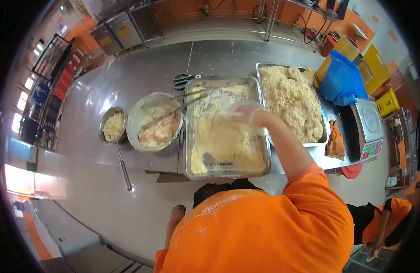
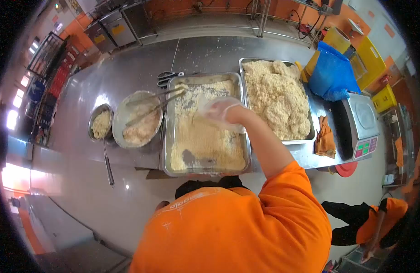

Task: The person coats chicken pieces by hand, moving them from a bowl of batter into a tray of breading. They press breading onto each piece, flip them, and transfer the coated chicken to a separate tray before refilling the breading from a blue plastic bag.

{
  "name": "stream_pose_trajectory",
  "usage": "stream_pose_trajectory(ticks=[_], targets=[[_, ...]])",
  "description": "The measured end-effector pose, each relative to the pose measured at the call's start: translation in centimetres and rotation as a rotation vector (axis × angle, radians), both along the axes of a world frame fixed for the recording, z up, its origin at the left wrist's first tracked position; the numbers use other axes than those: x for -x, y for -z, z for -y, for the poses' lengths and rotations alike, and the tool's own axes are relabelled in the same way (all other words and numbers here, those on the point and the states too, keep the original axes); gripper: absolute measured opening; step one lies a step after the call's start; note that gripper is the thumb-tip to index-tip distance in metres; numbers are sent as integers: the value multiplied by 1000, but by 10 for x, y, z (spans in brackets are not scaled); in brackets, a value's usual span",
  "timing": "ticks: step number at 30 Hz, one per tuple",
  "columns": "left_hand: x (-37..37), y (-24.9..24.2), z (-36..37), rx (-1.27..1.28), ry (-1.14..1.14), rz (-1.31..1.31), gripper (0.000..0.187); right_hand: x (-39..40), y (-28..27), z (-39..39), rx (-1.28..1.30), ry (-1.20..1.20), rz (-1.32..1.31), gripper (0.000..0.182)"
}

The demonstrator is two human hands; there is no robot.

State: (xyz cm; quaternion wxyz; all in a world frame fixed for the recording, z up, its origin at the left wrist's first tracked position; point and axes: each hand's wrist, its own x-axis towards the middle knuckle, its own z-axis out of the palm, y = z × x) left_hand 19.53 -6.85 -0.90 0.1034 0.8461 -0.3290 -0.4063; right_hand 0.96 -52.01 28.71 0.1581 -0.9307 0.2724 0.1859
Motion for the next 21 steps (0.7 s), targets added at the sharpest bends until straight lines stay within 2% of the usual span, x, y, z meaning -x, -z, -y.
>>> stream_pose_trajectory(ticks=[1,3,5,8,11,13,14,15,17,19,20,21], targets=[[1,1,-1,-27,-7,-9,32,-8,44,4,165,-246,-16,46],[3,12,-15,-44,-36,-15,32,-21,65,-7,333,-290,0,48],[2,16,-33,-27,-78,-9,32,-34,69,-38,330,116,65,49],[7,6,-57,-230,-216,-28,34,-40,55,-52,180,2,-58,52],[-10,97,-128,-192,338,113,35,-47,101,-17,161,-16,9,45],[-4,74,-123,-197,7,60,35,-66,72,0,-81,-19,-175,45],[4,58,-123,-201,-168,23,35,-74,63,2,-90,51,-145,46],[10,37,-116,-227,-209,10,35,-80,58,0,-107,120,-116,47],[12,6,-102,-283,-280,-13,36,-90,67,-10,24,233,-53,48],[8,42,-116,-133,-122,33,36,-97,98,-22,319,337,27,48],[4,65,-127,-64,-36,60,36,-96,90,-25,256,312,-30,47],[5,69,-130,-57,-44,64,36,-96,89,-26,249,272,-38,47]])
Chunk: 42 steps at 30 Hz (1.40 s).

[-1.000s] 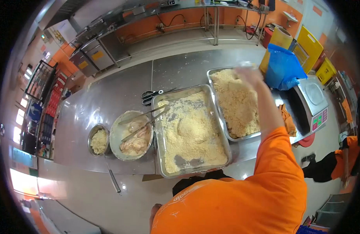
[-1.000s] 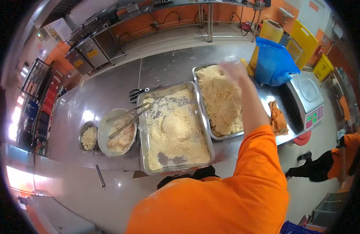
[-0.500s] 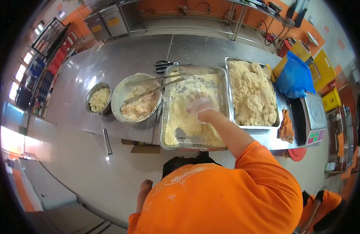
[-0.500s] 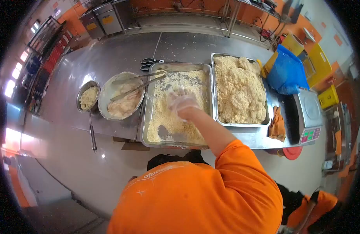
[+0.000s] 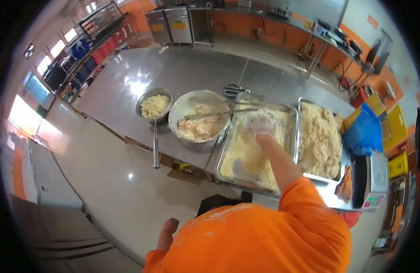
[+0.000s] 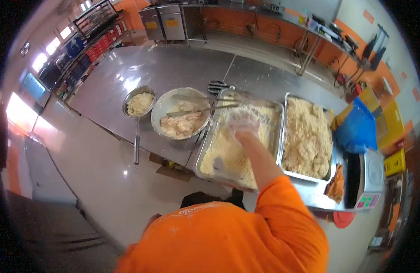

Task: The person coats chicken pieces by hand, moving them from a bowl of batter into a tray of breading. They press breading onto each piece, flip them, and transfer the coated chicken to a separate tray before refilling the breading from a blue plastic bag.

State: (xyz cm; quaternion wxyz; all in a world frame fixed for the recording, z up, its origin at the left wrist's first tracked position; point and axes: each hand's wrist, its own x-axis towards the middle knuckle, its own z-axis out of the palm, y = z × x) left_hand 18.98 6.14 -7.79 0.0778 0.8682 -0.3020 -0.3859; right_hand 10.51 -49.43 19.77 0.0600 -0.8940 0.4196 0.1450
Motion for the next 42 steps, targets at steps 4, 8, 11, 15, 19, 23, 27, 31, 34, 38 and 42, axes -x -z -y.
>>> stream_pose_trajectory(ticks=[4,8,11,15,19,23,27,31,34,38,42], targets=[[3,-82,47,44,-293,-60,35,7,23,13,56,-46,38,47],[25,-48,33,-15,-398,-129,34,12,6,4,54,-151,-110,47],[21,-21,15,-124,-337,-67,34,16,14,9,28,-324,-143,47],[30,-95,16,-31,-492,-113,37,40,58,38,116,-755,37,47],[24,-64,-6,-116,-405,-80,35,44,9,21,-347,-368,16,39],[-1,-36,3,-121,-273,-94,36,50,-31,8,-355,-331,19,31],[9,-72,37,-127,-290,-12,36,54,-60,-12,-402,-213,-2,36],[6,-50,36,-34,-272,-13,35,64,-53,-6,-406,-265,37,45],[6,-32,22,-3,-273,-30,34,73,-60,-9,-344,-265,149,45],[9,-20,6,-66,-259,-31,34,81,-71,-1,-114,-434,86,41],[13,-22,6,-150,-268,-39,35,87,-67,15,67,-532,23,40]])
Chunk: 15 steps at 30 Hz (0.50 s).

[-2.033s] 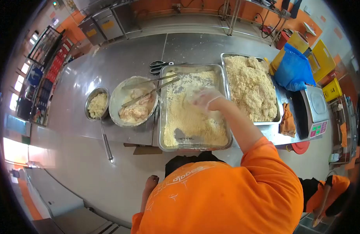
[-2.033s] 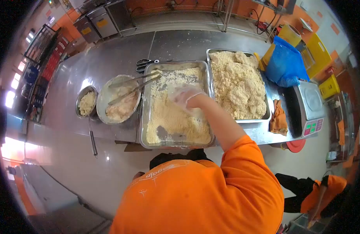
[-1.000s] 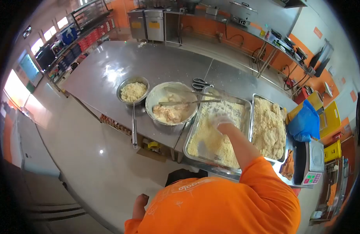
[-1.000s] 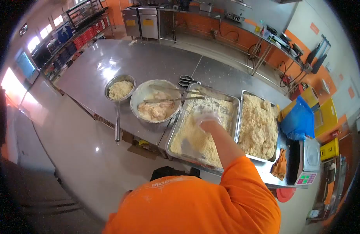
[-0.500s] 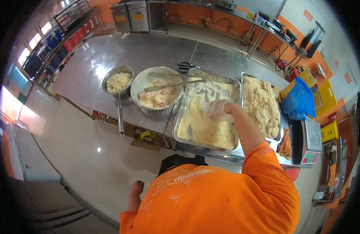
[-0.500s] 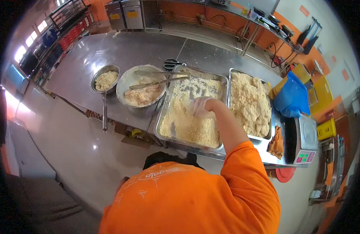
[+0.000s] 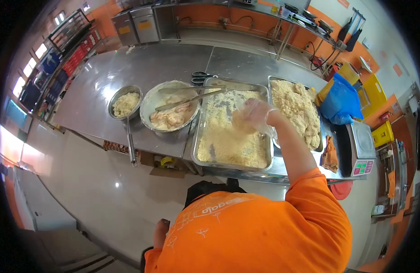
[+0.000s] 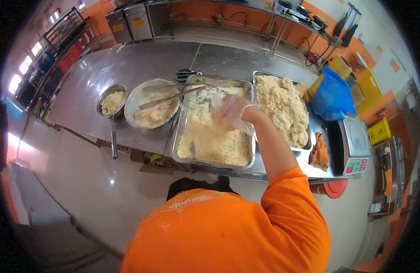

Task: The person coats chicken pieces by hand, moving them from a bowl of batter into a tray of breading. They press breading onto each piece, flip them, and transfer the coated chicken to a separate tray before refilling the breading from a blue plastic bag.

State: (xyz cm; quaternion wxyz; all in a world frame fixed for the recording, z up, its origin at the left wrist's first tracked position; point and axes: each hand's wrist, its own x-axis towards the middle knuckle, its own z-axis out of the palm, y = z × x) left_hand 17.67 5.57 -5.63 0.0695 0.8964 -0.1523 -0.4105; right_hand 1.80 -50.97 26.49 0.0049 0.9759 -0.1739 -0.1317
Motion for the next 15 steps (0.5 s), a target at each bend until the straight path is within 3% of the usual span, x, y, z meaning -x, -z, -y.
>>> stream_pose_trajectory(ticks=[2,4,6,9,12,13,15], targets=[[-1,-7,7,-95,436,29,35,9,-35,-16,-176,227,135,36],[-2,-8,16,-106,477,52,33,15,-41,-16,-257,421,278,35],[-1,-2,26,-27,128,61,29,25,-15,10,-330,582,434,36],[-19,76,5,292,676,207,26,48,-41,15,-747,796,722,39],[-5,38,34,232,179,25,25,90,-56,46,-422,779,731,40],[-7,39,33,227,728,206,28,103,-65,56,-193,679,558,38],[4,34,51,-45,431,-41,27,130,-78,76,118,550,337,35]])
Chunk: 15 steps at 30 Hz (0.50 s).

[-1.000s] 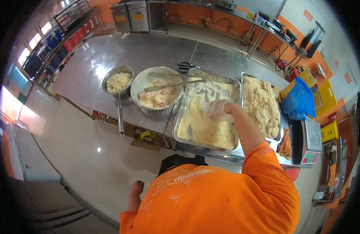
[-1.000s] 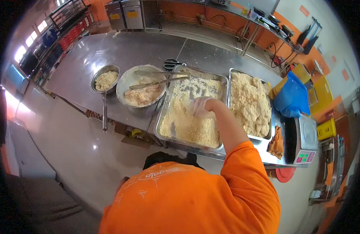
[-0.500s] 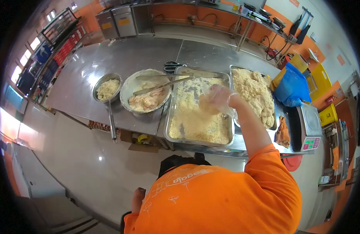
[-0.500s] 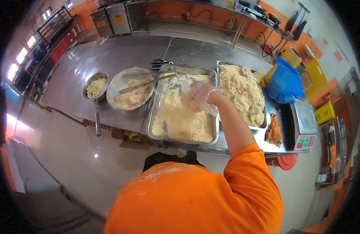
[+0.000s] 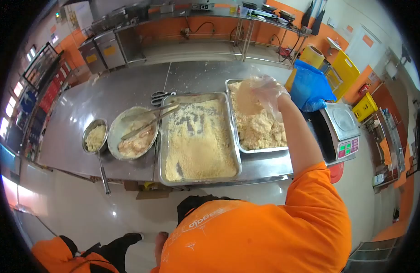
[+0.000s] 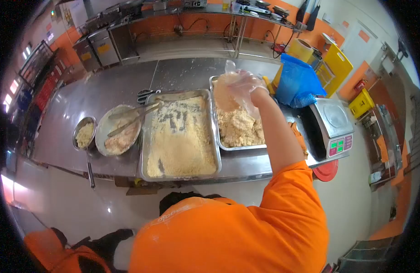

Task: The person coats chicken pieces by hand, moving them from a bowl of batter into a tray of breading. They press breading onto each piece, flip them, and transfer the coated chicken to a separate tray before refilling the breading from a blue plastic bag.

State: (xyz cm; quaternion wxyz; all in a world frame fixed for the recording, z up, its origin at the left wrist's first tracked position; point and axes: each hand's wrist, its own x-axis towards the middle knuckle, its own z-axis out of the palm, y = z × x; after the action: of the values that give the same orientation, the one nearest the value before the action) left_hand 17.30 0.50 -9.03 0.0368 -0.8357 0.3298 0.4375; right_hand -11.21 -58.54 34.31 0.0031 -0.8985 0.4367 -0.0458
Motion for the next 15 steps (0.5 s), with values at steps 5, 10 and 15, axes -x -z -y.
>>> stream_pose_trajectory(ticks=[5,10,15], targets=[[38,-9,8,26,-91,-18,27,48,-2,30,122,30,-95,36],[59,-21,31,118,-61,5,27,69,1,49,71,14,-176,33],[70,-57,90,319,-111,78,26,65,-13,60,146,40,1,22]])
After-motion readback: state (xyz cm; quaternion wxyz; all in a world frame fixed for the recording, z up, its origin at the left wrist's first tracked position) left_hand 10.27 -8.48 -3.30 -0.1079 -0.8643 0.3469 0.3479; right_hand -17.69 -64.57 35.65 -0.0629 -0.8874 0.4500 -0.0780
